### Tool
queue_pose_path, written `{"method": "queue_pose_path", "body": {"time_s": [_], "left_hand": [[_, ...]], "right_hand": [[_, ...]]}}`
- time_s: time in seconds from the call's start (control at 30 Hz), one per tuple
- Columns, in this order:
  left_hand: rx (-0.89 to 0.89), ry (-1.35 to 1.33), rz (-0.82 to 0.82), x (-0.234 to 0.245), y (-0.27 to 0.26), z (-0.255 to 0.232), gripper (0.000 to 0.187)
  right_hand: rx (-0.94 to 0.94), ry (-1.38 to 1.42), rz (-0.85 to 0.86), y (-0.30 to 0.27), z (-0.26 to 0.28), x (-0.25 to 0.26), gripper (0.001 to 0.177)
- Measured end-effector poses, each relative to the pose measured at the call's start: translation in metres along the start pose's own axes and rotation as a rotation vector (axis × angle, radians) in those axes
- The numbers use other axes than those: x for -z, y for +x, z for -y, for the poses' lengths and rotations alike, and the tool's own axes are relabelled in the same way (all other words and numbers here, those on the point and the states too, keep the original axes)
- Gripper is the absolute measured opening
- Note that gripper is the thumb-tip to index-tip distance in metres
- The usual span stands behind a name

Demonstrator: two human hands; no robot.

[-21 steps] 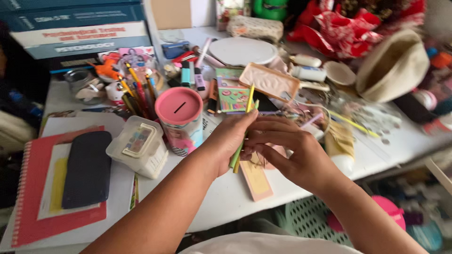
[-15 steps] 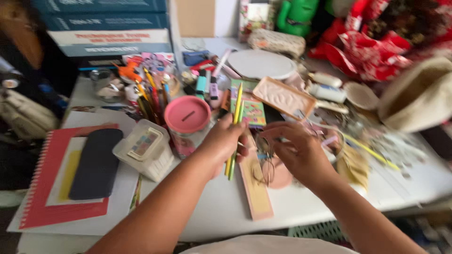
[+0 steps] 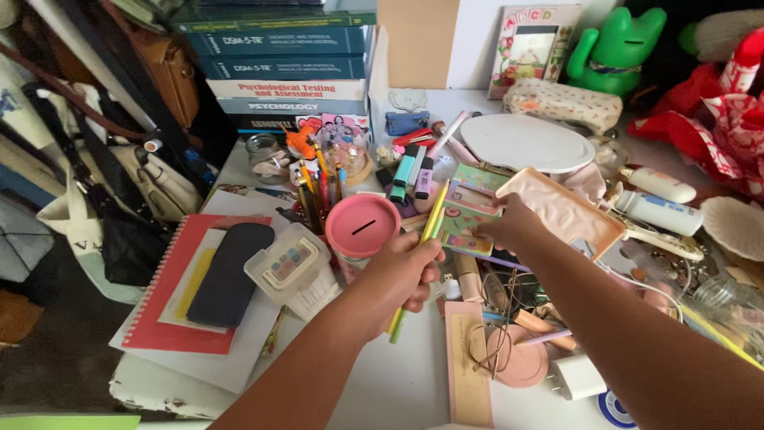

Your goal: The person organizes a cluttered desk by picking up and placing various items into containers. They handle colored pencils, a small box, a pink piggy bank, a beige pouch, and other stationery and cosmetic items, moving them around the desk surface.

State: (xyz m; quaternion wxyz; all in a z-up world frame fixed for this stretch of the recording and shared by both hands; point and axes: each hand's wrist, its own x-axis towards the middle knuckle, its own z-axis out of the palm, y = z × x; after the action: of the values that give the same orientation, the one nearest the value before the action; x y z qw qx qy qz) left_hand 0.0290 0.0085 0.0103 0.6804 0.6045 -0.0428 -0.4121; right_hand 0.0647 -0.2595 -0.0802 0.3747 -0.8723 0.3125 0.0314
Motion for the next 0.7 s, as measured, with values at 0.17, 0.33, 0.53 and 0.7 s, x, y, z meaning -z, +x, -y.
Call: {"method": "queue_pose_path", "body": {"time_s": [0.17,0.33,0.53,0.7], "left_hand": [[-0.029,-0.025,0.043,-0.011,0.009,-0.004,0.019],[-0.139,-0.093,0.064,-0.016,0.024,-0.009,0.019],[-0.171,-0.150,0.061,-0.017,0.031,-0.015,0.016],[-0.277,-0.154,-0.023,-0.022,0.038,-0.010,0.019]], "right_hand": [[-0.183,0.778,0.180,0.016,-0.017,0.014,0.025],[-0.104,1.138,0.341,-0.016,-0.021,0.066,0.013],[-0.040,1.029,0.115,-0.120,-0.016,0.084,0.018],[0.032,0.889,0.042,-0.188,-0.019,0.071,0.028]]}}
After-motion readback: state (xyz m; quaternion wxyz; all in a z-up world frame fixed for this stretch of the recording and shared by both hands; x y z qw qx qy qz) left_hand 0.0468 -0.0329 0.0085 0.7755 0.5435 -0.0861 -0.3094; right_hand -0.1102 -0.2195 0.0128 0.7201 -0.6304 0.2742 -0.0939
